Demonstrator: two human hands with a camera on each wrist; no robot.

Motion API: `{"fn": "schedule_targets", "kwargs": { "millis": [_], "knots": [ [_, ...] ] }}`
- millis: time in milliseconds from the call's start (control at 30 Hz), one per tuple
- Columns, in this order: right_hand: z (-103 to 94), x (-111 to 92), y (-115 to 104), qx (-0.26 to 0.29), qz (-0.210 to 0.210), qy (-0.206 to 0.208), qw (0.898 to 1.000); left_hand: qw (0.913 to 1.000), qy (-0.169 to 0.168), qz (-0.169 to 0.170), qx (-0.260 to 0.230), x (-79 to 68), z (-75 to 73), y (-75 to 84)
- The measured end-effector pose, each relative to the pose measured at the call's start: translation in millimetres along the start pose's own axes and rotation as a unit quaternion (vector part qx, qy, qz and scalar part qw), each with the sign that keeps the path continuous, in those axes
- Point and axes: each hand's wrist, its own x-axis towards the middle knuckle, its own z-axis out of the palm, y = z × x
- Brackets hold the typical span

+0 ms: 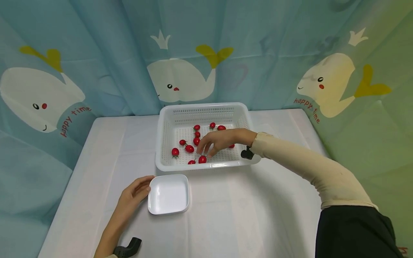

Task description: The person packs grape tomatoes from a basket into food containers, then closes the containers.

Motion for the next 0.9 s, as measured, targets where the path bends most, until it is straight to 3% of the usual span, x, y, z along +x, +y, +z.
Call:
{"fn": "schedule_targets", "kwargs": {
  "millis": [133, 433, 900],
  "knots": [
    [1.7, 5.6, 2.1, 0.003, 0.015, -0.008, 1.0, 0.9997, 0.005, -0.002, -0.023, -7.2, -1.8, 0.4],
    [5.1, 17.4, 4.3, 0.01, 0.017, -0.023, 1.0, 0.9969, -0.011, -0.063, -0.045, -13.7, 0.9, 7.3],
    [6.4, 25.8, 14.2, 0.012, 0.012, -0.062, 0.998, 0.9969, -0.008, -0.063, -0.046, -11.1, 7.3, 8.9]
  ]
}}
